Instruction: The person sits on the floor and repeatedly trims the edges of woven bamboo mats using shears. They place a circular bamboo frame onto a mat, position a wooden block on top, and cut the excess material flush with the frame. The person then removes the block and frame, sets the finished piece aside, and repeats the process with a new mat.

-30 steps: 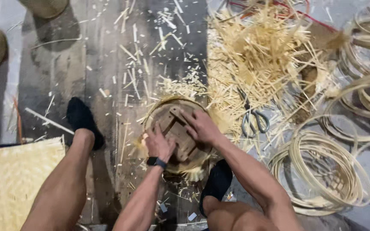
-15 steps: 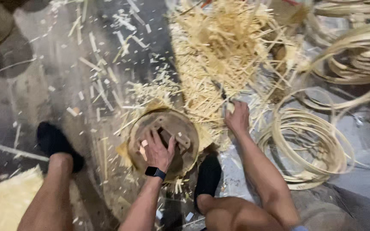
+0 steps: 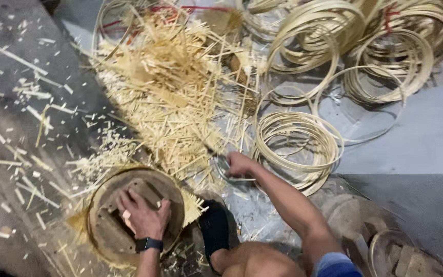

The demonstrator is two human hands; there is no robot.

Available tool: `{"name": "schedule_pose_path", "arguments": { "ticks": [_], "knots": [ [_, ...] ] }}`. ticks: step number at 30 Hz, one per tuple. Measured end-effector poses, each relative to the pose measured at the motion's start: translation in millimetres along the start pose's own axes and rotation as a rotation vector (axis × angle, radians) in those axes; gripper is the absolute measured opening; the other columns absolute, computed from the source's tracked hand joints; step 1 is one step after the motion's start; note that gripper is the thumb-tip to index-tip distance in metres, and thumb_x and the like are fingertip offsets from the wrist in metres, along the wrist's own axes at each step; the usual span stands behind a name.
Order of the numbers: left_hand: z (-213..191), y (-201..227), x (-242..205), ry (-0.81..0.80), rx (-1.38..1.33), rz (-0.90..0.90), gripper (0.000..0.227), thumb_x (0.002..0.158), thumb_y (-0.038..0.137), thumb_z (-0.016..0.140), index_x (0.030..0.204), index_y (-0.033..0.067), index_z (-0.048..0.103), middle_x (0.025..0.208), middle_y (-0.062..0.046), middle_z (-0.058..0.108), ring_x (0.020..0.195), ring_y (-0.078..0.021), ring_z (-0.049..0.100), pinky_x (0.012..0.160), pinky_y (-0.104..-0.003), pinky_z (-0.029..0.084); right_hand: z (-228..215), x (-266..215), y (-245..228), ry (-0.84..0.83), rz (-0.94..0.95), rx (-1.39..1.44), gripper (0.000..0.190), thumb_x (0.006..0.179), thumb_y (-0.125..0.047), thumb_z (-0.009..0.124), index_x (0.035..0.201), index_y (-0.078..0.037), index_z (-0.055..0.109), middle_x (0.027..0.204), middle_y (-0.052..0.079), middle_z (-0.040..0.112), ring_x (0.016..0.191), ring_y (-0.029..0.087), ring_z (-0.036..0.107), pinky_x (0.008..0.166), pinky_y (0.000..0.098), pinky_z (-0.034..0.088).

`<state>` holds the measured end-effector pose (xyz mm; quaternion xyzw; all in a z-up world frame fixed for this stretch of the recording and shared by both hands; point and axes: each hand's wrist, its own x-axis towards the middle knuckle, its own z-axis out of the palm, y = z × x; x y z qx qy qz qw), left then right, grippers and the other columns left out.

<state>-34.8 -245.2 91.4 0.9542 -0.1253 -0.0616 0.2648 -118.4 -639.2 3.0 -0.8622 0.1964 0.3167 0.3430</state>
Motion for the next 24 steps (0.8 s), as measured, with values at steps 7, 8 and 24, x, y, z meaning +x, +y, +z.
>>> {"name": "schedule_pose_path", "arguments": {
  "ticks": [7,8,24],
  "knots": [
    [28.5,-4.8,-9.4,0.128,0.119,-0.019,0.111,0.082,0.052,0.076,0.158,-0.0151,0.029,0.167,-0.034,0.023,0.158,-0.0486,0.012,0.128,-0.055,0.023,6.7,11.3,-7.8,-0.315,-0.223,-0.135,0.028,0.071,-0.030,0.083,0.094,-0.014,0.084,0.086,0.007,0.081,0.070,0.018,0.070,0.067,0.0363,0.054],
    [30.4,-4.6,-9.3,0.125,0.128,-0.026,0.113,0.083,0.054,0.076,0.157,-0.0163,0.028,0.166,-0.035,0.024,0.158,-0.0496,0.012,0.127,-0.056,0.022,-5.5,29.8,-15.3,-0.368,-0.181,-0.145,0.027,0.071,-0.030,0.083,0.094,-0.015,0.085,0.089,0.005,0.082,0.071,0.018,0.071,0.067,0.0364,0.054],
    [14.3,5.1,9.0,-0.007,-0.008,-0.064,0.107,0.067,0.040,0.084,0.154,0.0032,0.035,0.169,-0.016,0.024,0.156,-0.0411,0.014,0.126,-0.051,0.023,43.9,-13.0,-36.5,0.312,-0.176,-0.209,0.045,0.077,-0.047,0.077,0.101,-0.009,0.076,0.114,0.024,0.070,0.103,0.042,0.067,0.091,0.0501,0.053]
  ]
}}
